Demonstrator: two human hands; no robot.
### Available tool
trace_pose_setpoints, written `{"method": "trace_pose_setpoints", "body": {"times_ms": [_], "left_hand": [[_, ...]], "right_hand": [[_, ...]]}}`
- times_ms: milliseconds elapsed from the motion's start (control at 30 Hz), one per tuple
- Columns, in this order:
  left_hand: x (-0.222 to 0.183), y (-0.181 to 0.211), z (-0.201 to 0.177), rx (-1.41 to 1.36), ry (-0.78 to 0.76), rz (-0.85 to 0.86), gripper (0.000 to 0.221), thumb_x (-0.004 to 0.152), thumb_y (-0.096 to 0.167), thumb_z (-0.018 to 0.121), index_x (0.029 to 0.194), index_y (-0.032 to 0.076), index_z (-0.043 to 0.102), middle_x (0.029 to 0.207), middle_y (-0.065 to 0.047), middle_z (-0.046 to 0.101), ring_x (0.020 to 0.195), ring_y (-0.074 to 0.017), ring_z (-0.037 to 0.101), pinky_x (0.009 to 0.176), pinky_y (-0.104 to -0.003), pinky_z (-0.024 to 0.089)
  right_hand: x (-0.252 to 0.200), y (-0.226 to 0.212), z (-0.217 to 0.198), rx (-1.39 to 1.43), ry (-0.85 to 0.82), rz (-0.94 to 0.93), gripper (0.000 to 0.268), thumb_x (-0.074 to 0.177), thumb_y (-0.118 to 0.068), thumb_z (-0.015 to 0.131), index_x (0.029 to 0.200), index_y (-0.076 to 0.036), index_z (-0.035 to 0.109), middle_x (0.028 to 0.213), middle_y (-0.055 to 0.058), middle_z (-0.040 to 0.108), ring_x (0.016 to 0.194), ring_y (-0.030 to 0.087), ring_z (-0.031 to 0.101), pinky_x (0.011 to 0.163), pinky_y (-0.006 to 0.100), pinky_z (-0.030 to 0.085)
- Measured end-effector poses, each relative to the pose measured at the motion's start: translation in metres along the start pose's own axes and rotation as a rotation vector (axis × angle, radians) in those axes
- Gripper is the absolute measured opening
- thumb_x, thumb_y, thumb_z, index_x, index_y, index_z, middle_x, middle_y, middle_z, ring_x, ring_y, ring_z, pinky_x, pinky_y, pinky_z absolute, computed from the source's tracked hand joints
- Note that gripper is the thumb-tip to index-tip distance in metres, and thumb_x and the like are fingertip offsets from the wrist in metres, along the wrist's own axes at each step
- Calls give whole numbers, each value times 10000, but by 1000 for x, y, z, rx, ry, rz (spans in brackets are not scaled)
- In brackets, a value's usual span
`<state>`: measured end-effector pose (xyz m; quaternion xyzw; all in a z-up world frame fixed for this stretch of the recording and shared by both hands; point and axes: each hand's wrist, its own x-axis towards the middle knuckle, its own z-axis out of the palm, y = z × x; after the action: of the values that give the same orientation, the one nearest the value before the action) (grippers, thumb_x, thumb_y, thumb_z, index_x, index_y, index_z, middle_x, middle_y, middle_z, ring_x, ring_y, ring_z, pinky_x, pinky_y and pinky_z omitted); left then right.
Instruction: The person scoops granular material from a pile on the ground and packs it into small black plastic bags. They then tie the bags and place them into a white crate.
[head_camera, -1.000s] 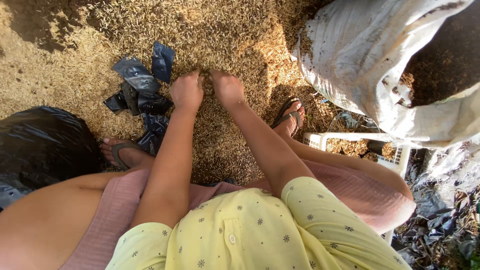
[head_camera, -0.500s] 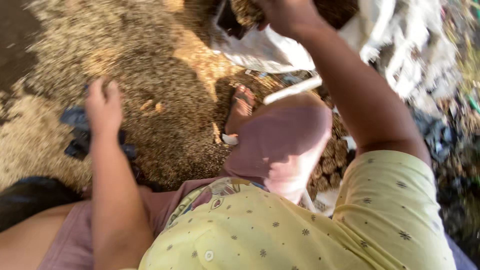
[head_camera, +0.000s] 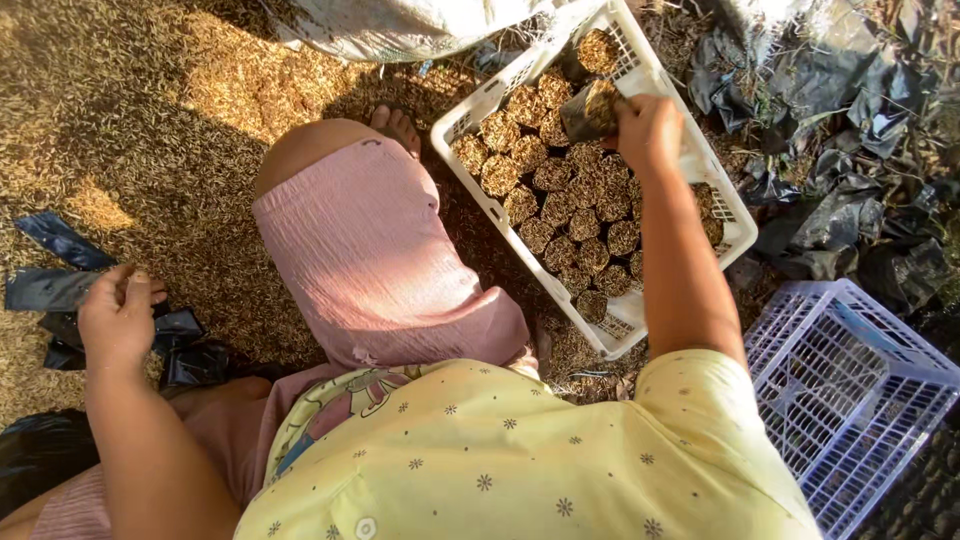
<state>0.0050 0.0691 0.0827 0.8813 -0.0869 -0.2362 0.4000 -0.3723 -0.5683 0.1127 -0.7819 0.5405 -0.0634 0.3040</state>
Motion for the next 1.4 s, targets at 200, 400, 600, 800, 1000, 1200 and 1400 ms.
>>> {"method": "trace_pose_setpoints", "body": {"times_ms": [200, 400, 600, 800, 1000, 1200, 1400], "left_hand": [[-22, 5, 0, 189, 9, -122, 417, 1119, 225, 572, 1418, -66, 563, 1142, -180, 709, 1031, -236, 699, 840, -376, 531], [-25, 10, 5, 246, -1, -180, 439, 1113, 248, 569, 1439, -46, 552, 1172, -177, 712, 1060, -246, 694, 874, -386, 522], [-18, -1, 13, 194, -21, -213, 453, 1096, 238, 571, 1450, -42, 539, 1193, -170, 705, 1076, -245, 696, 879, -395, 532], [-14, -5, 18, 198, -38, -235, 456, 1085, 254, 589, 1442, -27, 554, 1174, -162, 719, 1091, -231, 694, 901, -389, 527], [-18, -2, 20, 292, -54, -234, 478, 1074, 306, 600, 1448, 9, 562, 1129, -150, 735, 1049, -262, 689, 889, -427, 521], [-27, -7, 16, 307, -46, -313, 418, 1094, 385, 569, 1225, -3, 657, 1053, -159, 747, 990, -300, 720, 891, -458, 548], [-24, -16, 24, 308, 13, -126, 420, 927, 165, 705, 1273, -23, 559, 1134, -217, 705, 1080, -377, 661, 900, -473, 520]], "right_hand": [[43, 19, 95, 82, 141, 164, 269, 983, -226, 685, 854, 7, 722, 728, 124, 743, 560, 199, 746, 554, 378, 589], [98, 34, 147, -104, 369, 279, 283, 898, -297, 735, 834, -21, 719, 799, 180, 751, 686, 305, 745, 627, 444, 583], [102, 51, 157, -151, 374, 284, 288, 918, -322, 704, 895, -37, 737, 889, 192, 745, 815, 364, 722, 717, 488, 576], [79, 28, 129, 97, 269, 296, 387, 1003, -344, 594, 967, 28, 694, 875, 199, 753, 646, 287, 762, 628, 409, 592], [59, -1, 116, 422, 162, 441, 447, 1027, -351, 569, 948, 82, 651, 883, 198, 725, 535, 210, 737, 462, 342, 617], [60, 31, 133, 209, 410, 380, 212, 971, -263, 654, 950, -52, 641, 926, 160, 750, 690, 210, 741, 618, 346, 640], [86, 40, 113, 2, 566, 16, 294, 844, 142, 512, 1016, -51, 653, 1066, 220, 678, 937, 335, 728, 847, 433, 611]]}}
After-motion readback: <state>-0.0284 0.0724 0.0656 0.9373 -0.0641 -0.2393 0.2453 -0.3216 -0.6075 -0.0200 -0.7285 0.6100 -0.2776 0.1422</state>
